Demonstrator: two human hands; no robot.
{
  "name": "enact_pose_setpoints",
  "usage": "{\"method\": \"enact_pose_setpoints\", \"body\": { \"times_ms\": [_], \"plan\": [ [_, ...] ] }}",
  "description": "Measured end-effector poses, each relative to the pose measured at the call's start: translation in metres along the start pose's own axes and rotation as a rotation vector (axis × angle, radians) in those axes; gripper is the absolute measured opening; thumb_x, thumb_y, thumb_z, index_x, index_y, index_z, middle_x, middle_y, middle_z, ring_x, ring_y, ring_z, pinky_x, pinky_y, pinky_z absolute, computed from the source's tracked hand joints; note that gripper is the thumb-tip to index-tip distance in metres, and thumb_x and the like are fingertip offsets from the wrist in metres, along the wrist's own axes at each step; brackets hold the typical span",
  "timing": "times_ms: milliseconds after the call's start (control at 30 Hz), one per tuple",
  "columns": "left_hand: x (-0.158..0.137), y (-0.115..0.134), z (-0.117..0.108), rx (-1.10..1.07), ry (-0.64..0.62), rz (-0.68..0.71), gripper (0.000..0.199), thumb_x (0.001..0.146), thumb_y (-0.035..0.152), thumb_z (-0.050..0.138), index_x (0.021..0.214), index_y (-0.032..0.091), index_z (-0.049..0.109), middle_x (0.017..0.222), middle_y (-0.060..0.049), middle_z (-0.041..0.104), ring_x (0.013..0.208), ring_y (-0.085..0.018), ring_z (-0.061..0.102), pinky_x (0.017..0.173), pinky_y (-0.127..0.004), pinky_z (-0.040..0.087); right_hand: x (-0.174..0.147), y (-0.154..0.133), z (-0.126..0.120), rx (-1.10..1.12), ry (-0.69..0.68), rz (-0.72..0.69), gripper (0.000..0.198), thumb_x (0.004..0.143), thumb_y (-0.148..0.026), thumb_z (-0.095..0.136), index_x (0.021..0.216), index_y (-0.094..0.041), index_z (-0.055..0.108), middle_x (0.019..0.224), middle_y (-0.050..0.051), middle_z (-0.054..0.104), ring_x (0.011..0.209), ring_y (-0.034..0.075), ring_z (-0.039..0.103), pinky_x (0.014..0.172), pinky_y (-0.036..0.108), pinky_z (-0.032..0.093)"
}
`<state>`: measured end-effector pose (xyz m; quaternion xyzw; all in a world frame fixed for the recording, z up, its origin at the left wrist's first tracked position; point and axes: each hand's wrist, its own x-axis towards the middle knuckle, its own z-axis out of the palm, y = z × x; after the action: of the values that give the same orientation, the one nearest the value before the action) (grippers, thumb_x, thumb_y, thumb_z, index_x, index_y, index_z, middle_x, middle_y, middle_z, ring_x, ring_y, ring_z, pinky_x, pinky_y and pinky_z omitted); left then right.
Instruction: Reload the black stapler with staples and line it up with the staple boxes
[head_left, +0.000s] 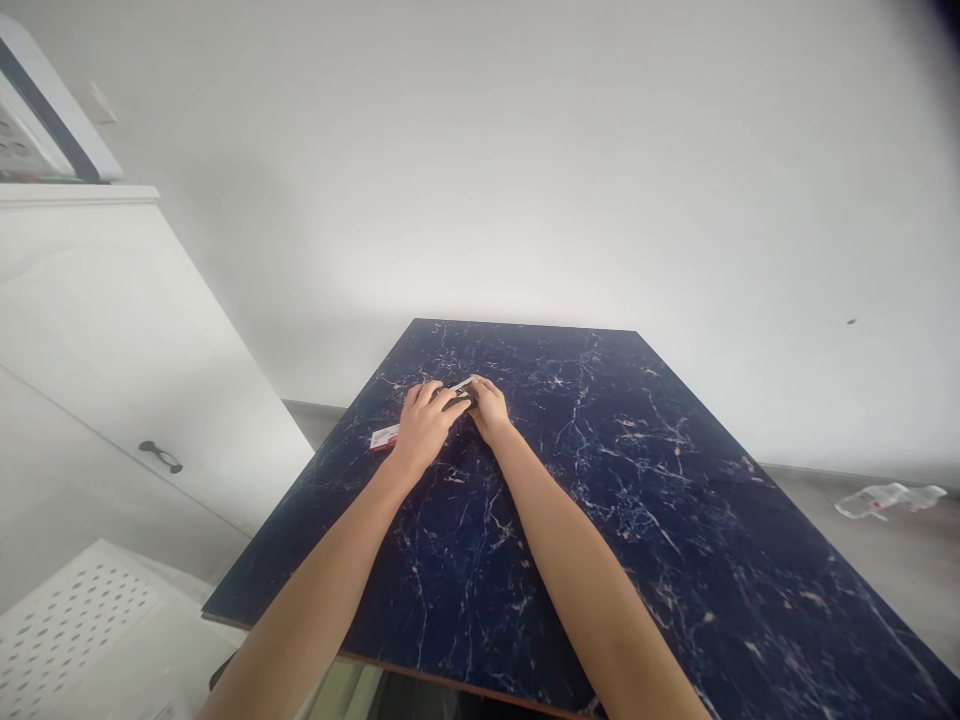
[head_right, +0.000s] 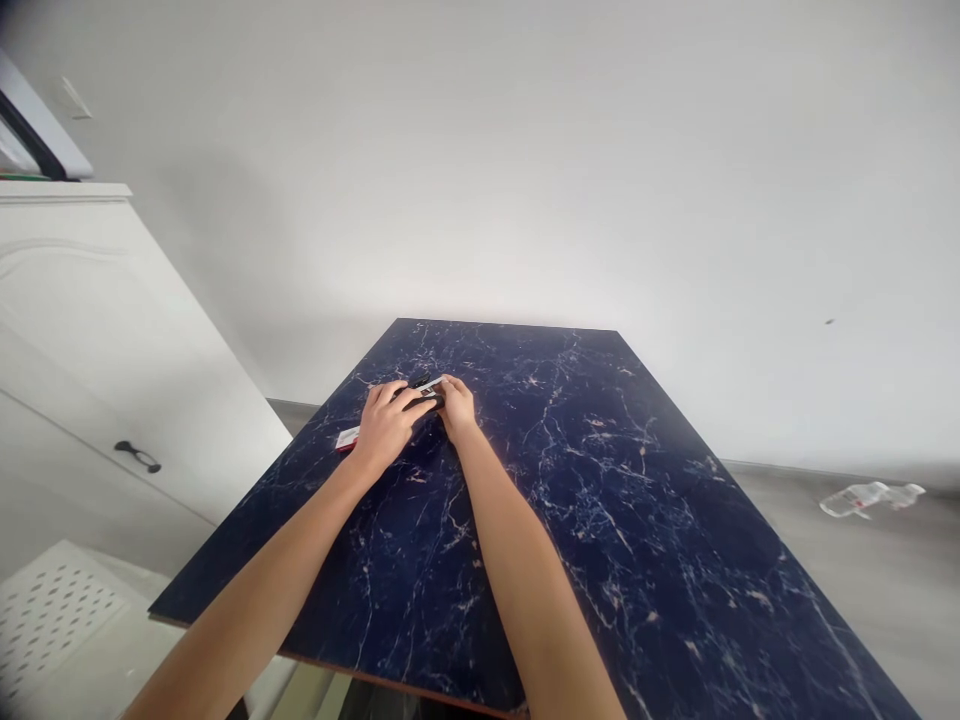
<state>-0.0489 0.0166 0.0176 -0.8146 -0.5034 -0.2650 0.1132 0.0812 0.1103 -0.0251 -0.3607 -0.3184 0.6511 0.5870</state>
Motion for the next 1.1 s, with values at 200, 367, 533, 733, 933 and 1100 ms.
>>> {"method": "enact_pose_setpoints", "body": {
  "times_ms": [200, 367, 533, 733, 933, 1100],
  "plan": [
    [-0.003, -0.004, -0.003, 0.051, 0.02, 0.029, 0.046, 0.098, 0.013, 0.044, 0.127, 0.036, 0.071, 0.126, -0.004, 0.069, 0.133, -0.034, 0.041, 0.112, -0.055, 0.033, 0.0, -0.004, -0.005, -0.076, -0.098, 0.016, 0.025, 0.08, -0.037, 0.072, 0.097, -0.02, 0.064, 0.08, 0.001, 0.067, 0.071, 0.014, 0.063, 0.062, 0.024, 0.052],
    [-0.004, -0.008, 0.0, 0.012, 0.035, -0.028, 0.054, 0.092, 0.006, 0.045, 0.13, 0.036, 0.069, 0.128, -0.005, 0.067, 0.129, -0.034, 0.043, 0.11, -0.056, 0.033, 0.0, -0.004, -0.007, -0.172, -0.094, -0.018, 0.022, 0.086, -0.037, 0.063, 0.099, -0.02, 0.065, 0.084, 0.001, 0.067, 0.073, 0.013, 0.064, 0.069, 0.024, 0.055],
    [-0.005, -0.005, 0.003, 0.012, 0.023, -0.112, 0.057, 0.087, 0.007, 0.052, 0.14, 0.026, 0.061, 0.129, -0.007, 0.066, 0.12, -0.033, 0.05, 0.106, -0.049, 0.04, 0.005, 0.0, -0.009, -0.376, -0.016, -0.103, 0.028, 0.093, -0.038, 0.048, 0.106, -0.022, 0.066, 0.072, -0.002, 0.062, 0.061, 0.014, 0.06, 0.058, 0.024, 0.052],
    [-0.006, 0.005, 0.013, 0.015, 0.025, -0.26, 0.051, 0.096, 0.025, 0.051, 0.147, 0.016, 0.049, 0.121, -0.014, 0.067, 0.115, -0.033, 0.057, 0.102, -0.045, 0.042, 0.006, 0.0, -0.014, -0.692, 0.04, -0.186, 0.029, 0.093, -0.031, 0.047, 0.108, -0.02, 0.068, 0.079, 0.002, 0.069, 0.06, 0.015, 0.064, 0.062, 0.026, 0.054],
    [-0.008, 0.023, 0.028, 0.166, -0.012, -0.368, 0.056, 0.101, 0.031, 0.045, 0.151, 0.01, 0.039, 0.129, -0.02, 0.063, 0.119, -0.034, 0.058, 0.1, -0.048, 0.042, 0.001, -0.002, -0.008, -0.985, 0.06, -0.276, 0.03, 0.087, -0.012, 0.051, 0.102, -0.021, 0.075, 0.104, 0.008, 0.076, 0.104, 0.021, 0.069, 0.101, 0.032, 0.048],
    [-0.011, 0.032, 0.027, 0.21, -0.03, -0.337, 0.058, 0.095, 0.021, 0.048, 0.152, 0.013, 0.038, 0.13, -0.019, 0.06, 0.118, -0.033, 0.059, 0.099, -0.049, 0.041, 0.0, -0.002, -0.006, -1.098, -0.007, -0.367, 0.039, 0.084, -0.006, 0.048, 0.107, -0.021, 0.075, 0.115, 0.008, 0.075, 0.112, 0.021, 0.067, 0.103, 0.031, 0.046]
  ]
}}
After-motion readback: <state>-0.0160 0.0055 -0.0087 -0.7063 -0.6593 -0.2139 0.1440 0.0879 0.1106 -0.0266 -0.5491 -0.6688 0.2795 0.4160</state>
